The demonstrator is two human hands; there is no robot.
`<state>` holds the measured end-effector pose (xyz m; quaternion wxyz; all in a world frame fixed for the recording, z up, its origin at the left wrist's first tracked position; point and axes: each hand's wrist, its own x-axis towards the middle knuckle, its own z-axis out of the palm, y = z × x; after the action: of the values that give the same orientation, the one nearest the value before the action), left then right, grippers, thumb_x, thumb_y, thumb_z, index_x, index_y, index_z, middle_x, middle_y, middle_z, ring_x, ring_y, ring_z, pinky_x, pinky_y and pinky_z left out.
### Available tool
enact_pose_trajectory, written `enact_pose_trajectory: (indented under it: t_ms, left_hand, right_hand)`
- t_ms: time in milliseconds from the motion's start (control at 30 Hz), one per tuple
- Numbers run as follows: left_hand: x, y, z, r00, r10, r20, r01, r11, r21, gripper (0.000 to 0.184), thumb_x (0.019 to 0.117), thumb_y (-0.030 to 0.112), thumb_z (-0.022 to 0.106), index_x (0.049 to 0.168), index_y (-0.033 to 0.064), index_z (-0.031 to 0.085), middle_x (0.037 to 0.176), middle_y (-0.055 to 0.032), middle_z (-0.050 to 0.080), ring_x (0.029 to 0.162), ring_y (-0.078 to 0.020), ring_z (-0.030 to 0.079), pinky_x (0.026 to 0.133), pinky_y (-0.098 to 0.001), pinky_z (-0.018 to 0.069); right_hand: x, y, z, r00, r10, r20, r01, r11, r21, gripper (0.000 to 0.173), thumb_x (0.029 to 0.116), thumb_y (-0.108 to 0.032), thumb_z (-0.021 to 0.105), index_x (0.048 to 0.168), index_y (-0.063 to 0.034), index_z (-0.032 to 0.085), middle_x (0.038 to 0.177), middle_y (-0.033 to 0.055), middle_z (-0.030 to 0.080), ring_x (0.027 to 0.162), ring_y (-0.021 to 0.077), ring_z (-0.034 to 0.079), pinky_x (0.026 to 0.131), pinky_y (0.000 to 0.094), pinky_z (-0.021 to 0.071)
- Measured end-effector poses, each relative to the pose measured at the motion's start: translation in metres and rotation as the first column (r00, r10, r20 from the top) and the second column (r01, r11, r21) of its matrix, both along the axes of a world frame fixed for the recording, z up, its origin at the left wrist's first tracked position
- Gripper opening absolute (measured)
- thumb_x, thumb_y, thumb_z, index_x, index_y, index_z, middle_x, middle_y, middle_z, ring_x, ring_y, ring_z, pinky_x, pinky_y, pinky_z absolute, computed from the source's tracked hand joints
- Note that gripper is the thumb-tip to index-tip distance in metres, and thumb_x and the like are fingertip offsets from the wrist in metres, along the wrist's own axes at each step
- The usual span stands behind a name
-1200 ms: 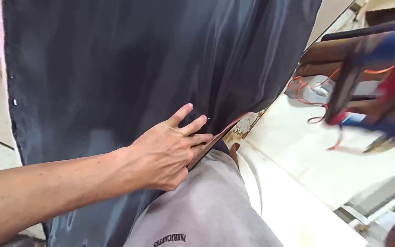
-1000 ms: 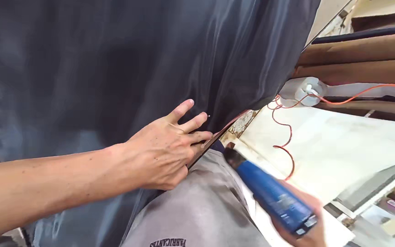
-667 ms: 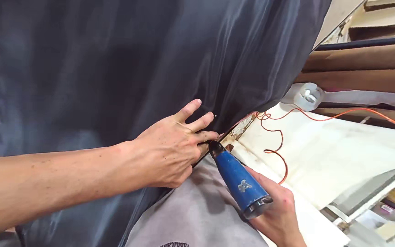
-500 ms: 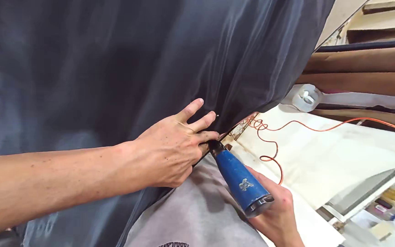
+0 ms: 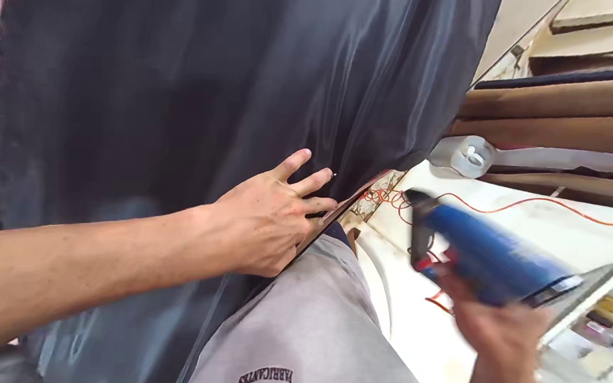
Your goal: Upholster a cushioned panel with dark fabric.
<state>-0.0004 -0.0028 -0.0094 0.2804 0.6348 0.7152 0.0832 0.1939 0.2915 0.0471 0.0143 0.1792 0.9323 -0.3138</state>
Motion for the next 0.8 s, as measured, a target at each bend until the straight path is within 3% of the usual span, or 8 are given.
enact_pose_trajectory:
  t_ms: [67,133,233,333,433,667,733,800]
  left_hand:
    - [-0.005,-0.006,-0.001,0.99,0.092,0.103,-0.103,0.989,0.105,0.043,0.0954,0.032,0.043,0.116,0.0282,0.08,0.155,0.0083,0.053,0.156,-0.029,0.029,0.123,-0.0686,0.0089]
    - [-0.001,-0.02,0.008,0.93,0.29,0.226,-0.348,0.893,0.287,0.04,0.0973,0.027,0.045,0.119,0.0251,0.078,0.139,0.0073,0.066,0.144,-0.0208,0.047,0.122,-0.0592,0.0258]
    - [0.041,-0.04,0.039,0.692,0.686,0.226,-0.708,0.584,0.397,0.03,0.0987,0.018,0.052,0.113,0.0142,0.078,0.107,-0.0004,0.074,0.107,-0.0149,0.066,0.094,-0.0397,0.0539]
    - [0.11,-0.033,0.037,0.407,0.907,0.105,-0.877,0.355,0.325,0.029,0.1028,0.023,0.053,0.114,0.0122,0.077,0.101,-0.0083,0.076,0.096,-0.0221,0.071,0.085,-0.044,0.0574]
    - [0.154,-0.005,0.01,0.277,0.959,-0.061,-0.922,0.283,0.262,0.036,0.1036,0.04,0.054,0.123,0.0167,0.074,0.118,-0.0077,0.074,0.108,-0.0275,0.069,0.088,-0.0495,0.0557]
    - [0.173,0.05,0.0,0.033,0.985,-0.17,-0.896,0.105,0.431,0.034,0.1033,0.036,0.056,0.122,0.0135,0.074,0.107,-0.0091,0.075,0.101,-0.0269,0.07,0.091,-0.0458,0.0534]
    - [0.162,0.074,0.002,0.003,0.991,-0.134,-0.863,0.071,0.5,0.03,0.1041,0.032,0.056,0.118,0.0134,0.075,0.103,-0.0075,0.076,0.098,-0.0248,0.071,0.092,-0.0441,0.0541]
    - [0.151,0.1,-0.002,0.002,0.995,-0.102,-0.82,0.06,0.569,0.026,0.104,0.027,0.058,0.115,0.0121,0.076,0.101,-0.0075,0.076,0.095,-0.0246,0.072,0.089,-0.0435,0.0558]
  right_hand:
    - [-0.026,0.049,0.008,0.999,-0.037,-0.027,0.038,0.998,0.059,0.055,0.0945,-0.032,0.073,0.129,0.008,0.056,0.108,0.0132,0.07,0.092,0.0121,0.07,0.083,0.0367,0.0609]
    - [-0.068,0.104,0.004,0.999,0.003,-0.038,-0.005,0.998,-0.062,0.057,0.0987,-0.032,0.062,0.146,-0.0059,0.043,0.116,0.0075,0.066,0.091,0.0119,0.068,0.079,0.0378,0.0606]
    - [-0.152,0.152,-0.016,0.995,0.098,-0.028,-0.101,0.988,-0.121,0.058,0.1003,-0.03,0.056,0.155,-0.0236,0.04,0.128,0.0036,0.063,0.1,0.0116,0.067,0.086,0.0398,0.0579]
    - [-0.249,0.167,-0.049,0.986,0.166,-0.005,-0.164,0.98,0.113,0.062,0.097,-0.026,0.061,0.154,-0.0089,0.043,0.127,0.0308,0.061,0.107,0.0448,0.063,0.088,0.0682,0.0483]
    - [-0.33,0.174,-0.081,0.982,0.176,0.068,-0.188,0.941,0.281,0.07,0.0937,-0.025,0.062,0.158,-0.0119,0.039,0.136,0.0388,0.055,0.123,0.0616,0.053,0.094,0.0837,0.0368]
    - [-0.409,0.181,-0.102,0.917,0.398,-0.01,-0.363,0.847,0.387,0.052,0.0975,-0.026,0.059,0.147,-0.0096,0.056,0.142,0.0337,0.053,0.13,0.057,0.049,0.099,0.0774,0.0384]
    - [-0.37,0.151,-0.063,0.759,0.624,-0.186,-0.518,0.752,0.408,0.041,0.1031,-0.027,0.054,0.137,-0.007,0.063,0.138,0.0238,0.06,0.129,0.0433,0.057,0.104,0.0639,0.0463]
    - [-0.306,0.108,-0.042,0.437,0.824,-0.36,-0.737,0.558,0.382,0.03,0.1004,-0.025,0.061,0.121,-0.0075,0.074,0.122,0.0155,0.072,0.119,0.0316,0.066,0.103,0.0522,0.0524]
